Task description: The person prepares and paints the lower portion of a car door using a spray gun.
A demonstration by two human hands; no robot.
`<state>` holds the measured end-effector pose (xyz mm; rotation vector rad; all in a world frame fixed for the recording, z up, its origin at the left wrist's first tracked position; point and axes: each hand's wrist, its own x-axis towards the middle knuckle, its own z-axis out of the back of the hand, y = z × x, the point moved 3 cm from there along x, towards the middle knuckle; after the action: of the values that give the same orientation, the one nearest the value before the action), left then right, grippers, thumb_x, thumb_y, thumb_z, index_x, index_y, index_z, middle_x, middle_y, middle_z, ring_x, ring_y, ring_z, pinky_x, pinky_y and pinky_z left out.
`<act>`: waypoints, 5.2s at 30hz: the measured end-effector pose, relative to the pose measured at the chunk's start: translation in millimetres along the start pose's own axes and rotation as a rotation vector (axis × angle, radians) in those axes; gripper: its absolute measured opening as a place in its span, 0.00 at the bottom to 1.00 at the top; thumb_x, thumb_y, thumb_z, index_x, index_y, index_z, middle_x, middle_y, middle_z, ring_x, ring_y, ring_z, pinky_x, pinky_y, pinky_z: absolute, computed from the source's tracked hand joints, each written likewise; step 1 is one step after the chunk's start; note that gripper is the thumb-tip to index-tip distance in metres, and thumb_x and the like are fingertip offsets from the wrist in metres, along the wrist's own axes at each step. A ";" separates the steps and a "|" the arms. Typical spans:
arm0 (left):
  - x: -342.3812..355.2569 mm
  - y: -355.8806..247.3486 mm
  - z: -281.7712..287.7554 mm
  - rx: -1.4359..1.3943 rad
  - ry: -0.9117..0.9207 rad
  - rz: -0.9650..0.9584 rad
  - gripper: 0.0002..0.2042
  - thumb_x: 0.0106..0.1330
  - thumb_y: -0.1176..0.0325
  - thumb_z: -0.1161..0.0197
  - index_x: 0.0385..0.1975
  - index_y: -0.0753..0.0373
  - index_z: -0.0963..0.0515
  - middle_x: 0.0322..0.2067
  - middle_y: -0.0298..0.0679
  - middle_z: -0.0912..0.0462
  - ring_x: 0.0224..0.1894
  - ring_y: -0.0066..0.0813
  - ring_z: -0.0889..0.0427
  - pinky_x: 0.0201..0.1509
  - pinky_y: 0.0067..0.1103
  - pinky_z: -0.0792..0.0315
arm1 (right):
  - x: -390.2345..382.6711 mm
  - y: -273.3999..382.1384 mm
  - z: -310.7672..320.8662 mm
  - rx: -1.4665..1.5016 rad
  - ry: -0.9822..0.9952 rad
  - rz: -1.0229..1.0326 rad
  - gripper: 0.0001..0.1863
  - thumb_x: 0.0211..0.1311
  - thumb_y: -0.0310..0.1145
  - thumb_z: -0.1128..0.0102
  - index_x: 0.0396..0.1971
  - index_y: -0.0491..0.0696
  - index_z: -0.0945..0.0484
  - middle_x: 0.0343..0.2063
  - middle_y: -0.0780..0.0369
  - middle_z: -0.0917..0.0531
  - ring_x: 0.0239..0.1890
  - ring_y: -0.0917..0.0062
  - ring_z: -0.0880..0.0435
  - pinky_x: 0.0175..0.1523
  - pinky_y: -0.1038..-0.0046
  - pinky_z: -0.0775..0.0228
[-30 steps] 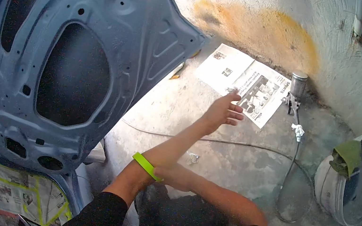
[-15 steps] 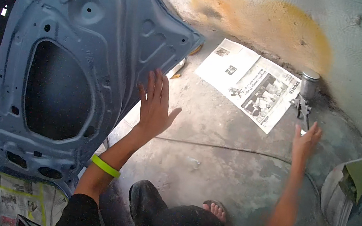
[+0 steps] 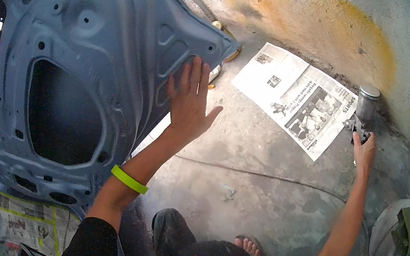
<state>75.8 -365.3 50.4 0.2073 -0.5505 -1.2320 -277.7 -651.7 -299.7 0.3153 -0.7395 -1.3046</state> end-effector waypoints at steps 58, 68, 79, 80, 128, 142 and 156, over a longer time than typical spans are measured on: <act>163.5 52.0 242.0 0.978 0.247 -0.051 0.39 0.66 0.40 0.48 0.64 0.72 0.31 0.65 0.57 0.31 0.71 0.54 0.38 0.74 0.49 0.51 | -29.2 355.9 393.5 1.147 0.701 0.135 0.13 0.64 0.31 0.33 0.38 0.36 0.23 0.22 0.62 0.20 0.17 0.83 0.24 0.21 0.77 0.30; 144.2 109.4 288.4 0.548 -0.055 -0.445 0.36 0.64 0.37 0.44 0.50 0.70 0.20 0.51 0.54 0.20 0.64 0.49 0.30 0.76 0.45 0.51 | -43.4 359.3 400.5 1.261 0.697 0.160 0.16 0.62 0.27 0.34 0.46 0.35 0.23 0.27 0.60 0.18 0.19 0.83 0.23 0.22 0.77 0.28; 35.4 86.0 190.0 0.470 -0.123 -0.477 0.46 0.64 0.37 0.44 0.70 0.73 0.42 0.72 0.56 0.45 0.78 0.49 0.58 0.79 0.46 0.62 | -86.5 350.8 360.3 1.293 0.764 0.021 0.18 0.61 0.29 0.30 0.48 0.38 0.22 0.32 0.62 0.16 0.26 0.82 0.20 0.28 0.78 0.26; 26.7 82.3 183.6 0.466 -0.120 -0.475 0.46 0.64 0.37 0.44 0.70 0.73 0.42 0.72 0.56 0.45 0.78 0.49 0.58 0.79 0.46 0.62 | -89.6 355.1 357.7 1.297 0.788 0.032 0.18 0.61 0.29 0.30 0.48 0.38 0.22 0.32 0.62 0.16 0.25 0.82 0.20 0.28 0.78 0.26; -502.0 88.8 107.6 -0.766 -0.360 1.152 0.26 0.72 0.57 0.40 0.65 0.64 0.32 0.66 0.54 0.34 0.70 0.53 0.38 0.75 0.44 0.46 | -394.9 559.8 264.2 0.687 1.766 0.757 0.40 0.69 0.66 0.52 0.54 0.38 0.25 0.39 0.57 0.15 0.13 0.86 0.28 0.16 0.81 0.41; -759.2 5.4 260.6 0.111 0.382 1.683 0.35 0.65 0.63 0.37 0.70 0.68 0.42 0.71 0.57 0.43 0.73 0.56 0.44 0.75 0.49 0.49 | -481.2 583.4 287.7 0.448 2.358 0.989 0.45 0.67 0.71 0.56 0.58 0.39 0.28 0.35 0.59 0.17 0.14 0.86 0.26 0.17 0.84 0.40; -712.1 117.2 143.8 0.573 0.577 1.458 0.33 0.67 0.56 0.42 0.66 0.72 0.36 0.70 0.57 0.39 0.73 0.50 0.40 0.74 0.47 0.47 | -497.0 583.1 291.1 0.485 2.314 0.952 0.40 0.69 0.65 0.53 0.57 0.38 0.26 0.35 0.59 0.16 0.15 0.86 0.26 0.19 0.83 0.38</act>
<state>-57.2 357.8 20.9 0.4977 -0.3666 0.4284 -66.1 26.7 108.6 1.2670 0.8275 0.6042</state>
